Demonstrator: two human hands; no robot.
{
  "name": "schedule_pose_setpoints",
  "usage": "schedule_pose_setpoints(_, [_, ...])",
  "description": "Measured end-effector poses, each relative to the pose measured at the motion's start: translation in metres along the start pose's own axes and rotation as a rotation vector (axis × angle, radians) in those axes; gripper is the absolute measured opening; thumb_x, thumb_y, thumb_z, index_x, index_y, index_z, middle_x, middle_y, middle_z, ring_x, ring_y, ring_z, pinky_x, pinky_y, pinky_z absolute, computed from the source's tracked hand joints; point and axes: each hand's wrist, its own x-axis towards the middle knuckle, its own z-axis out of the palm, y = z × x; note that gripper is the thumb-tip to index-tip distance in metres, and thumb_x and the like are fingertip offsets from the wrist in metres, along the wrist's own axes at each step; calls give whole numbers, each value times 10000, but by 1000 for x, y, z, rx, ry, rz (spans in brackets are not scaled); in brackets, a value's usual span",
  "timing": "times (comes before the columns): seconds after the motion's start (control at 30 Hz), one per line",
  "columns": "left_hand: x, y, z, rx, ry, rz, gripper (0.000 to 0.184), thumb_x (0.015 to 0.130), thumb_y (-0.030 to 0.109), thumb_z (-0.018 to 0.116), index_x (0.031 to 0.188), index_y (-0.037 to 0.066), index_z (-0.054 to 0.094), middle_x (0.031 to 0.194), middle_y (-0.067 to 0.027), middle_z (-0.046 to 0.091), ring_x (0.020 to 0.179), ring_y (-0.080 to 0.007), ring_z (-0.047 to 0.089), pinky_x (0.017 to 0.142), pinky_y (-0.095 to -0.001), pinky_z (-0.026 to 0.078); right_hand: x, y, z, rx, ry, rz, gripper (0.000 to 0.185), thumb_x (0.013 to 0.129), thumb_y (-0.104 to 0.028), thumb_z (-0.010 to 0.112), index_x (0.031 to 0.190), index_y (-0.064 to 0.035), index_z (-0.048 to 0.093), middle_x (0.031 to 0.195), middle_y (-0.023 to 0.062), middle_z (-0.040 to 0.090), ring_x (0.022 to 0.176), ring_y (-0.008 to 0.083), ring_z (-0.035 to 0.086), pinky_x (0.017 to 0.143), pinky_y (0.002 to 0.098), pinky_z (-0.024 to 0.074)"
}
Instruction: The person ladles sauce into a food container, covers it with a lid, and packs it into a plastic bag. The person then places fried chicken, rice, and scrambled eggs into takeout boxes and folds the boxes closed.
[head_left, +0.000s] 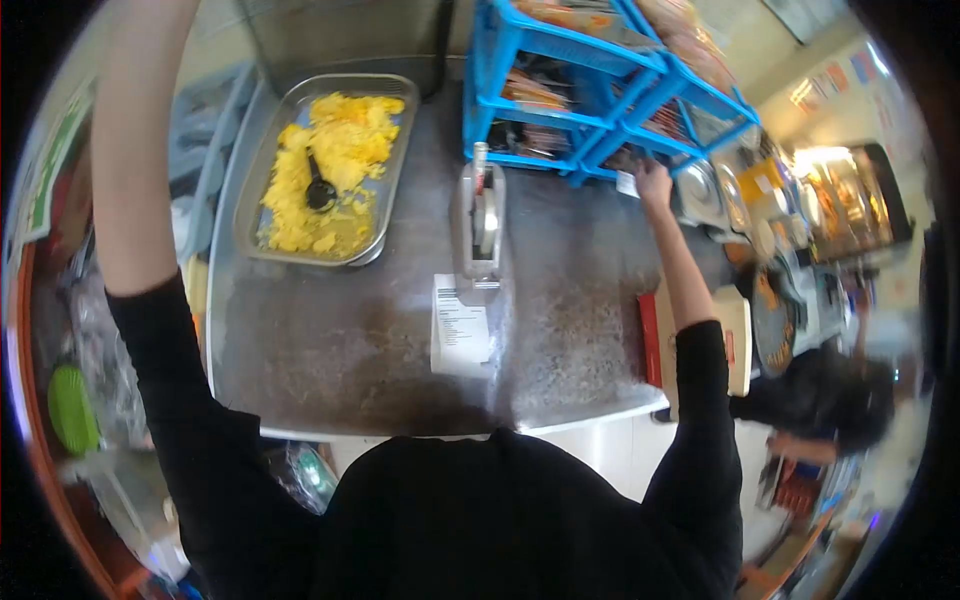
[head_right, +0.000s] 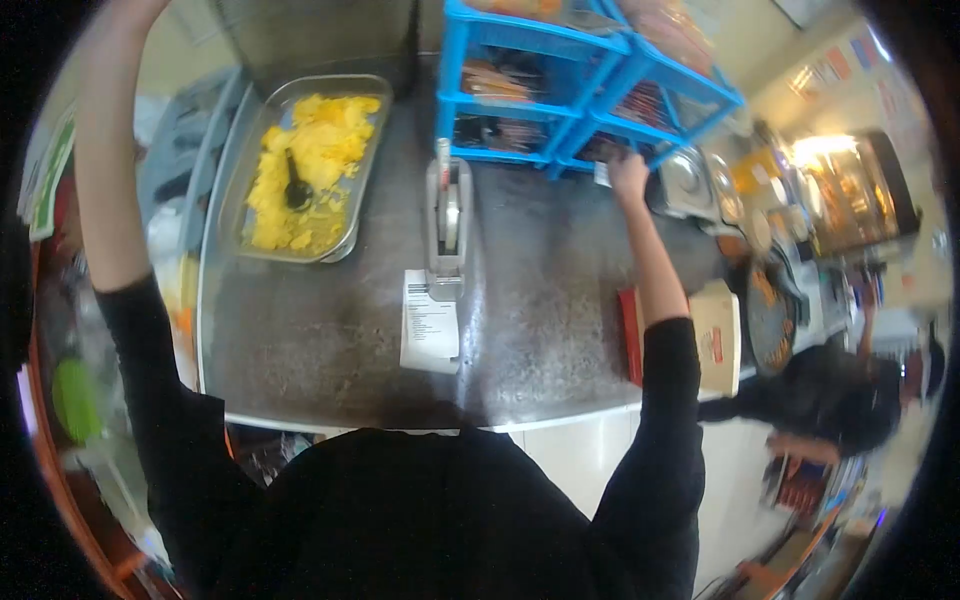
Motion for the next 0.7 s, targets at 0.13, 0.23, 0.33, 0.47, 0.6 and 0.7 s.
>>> schedule_pose_setpoints(0.13, [-81, 58, -11, -37, 90, -59, 836, 865, 454, 422, 1369, -53, -10, 1441, -228, -59, 1331, -374, -51, 1045, -563, 8, 88, 49, 65, -237, -366, -34, 714, 728, -557, 551, 1234, -62, 452, 1148, 257, 526, 1112, 342, 495, 922, 409, 398])
schedule_pose_setpoints(0.23, [-147, 86, -38, 116, -131, -129, 418, 918, 131, 369, 1278, -54, 262, 1339, -233, 268, 1264, -313, 256, 1064, -484, 212, 93, 21, 86, -290, -320, 237, 711, 760, -523, 534, 1301, -89, 381, 1287, 224, 424, 1171, 358, 436, 953, 394, 382])
schedule_pose_setpoints(0.33, [-201, 72, -17, 82, 263, -53, 377, 891, 66, 397, 1243, -44, 323, 1285, -231, 334, 1206, -300, 347, 1039, -446, 278, 79, -1, 83, 5, -159, 301, 651, 777, -470, 545, 1273, -69, 413, 1276, 220, 436, 1166, 358, 440, 949, 405, 385])
schedule_pose_setpoints(0.47, [-244, 35, -27, -132, 410, -69, 390, 876, 71, 423, 1251, -6, 349, 1303, -204, 328, 1212, -277, 354, 1037, -415, 286, 75, 4, 96, 438, 186, 51, 672, 694, -521, 612, 1146, -29, 539, 1208, 185, 513, 1136, 333, 479, 916, 455, 389])
schedule_pose_setpoints(0.6, [-270, -10, -34, -232, 470, -203, 349, 860, 98, 473, 1199, 38, 421, 1227, -140, 426, 1109, -207, 451, 937, -353, 376, 86, 33, 98, 276, 68, 492, 344, 763, -293, 613, 948, -4, 635, 971, 202, 625, 948, 341, 594, 815, 419, 465])
schedule_pose_setpoints(0.7, [-284, -53, -55, -339, 450, -268, 300, 857, 108, 489, 1151, 57, 456, 1121, -76, 504, 986, -158, 503, 818, -302, 417, 5, -7, 43, 378, 266, 569, 256, 812, -212, 570, 854, 35, 625, 888, 195, 637, 854, 333, 615, 754, 410, 474])
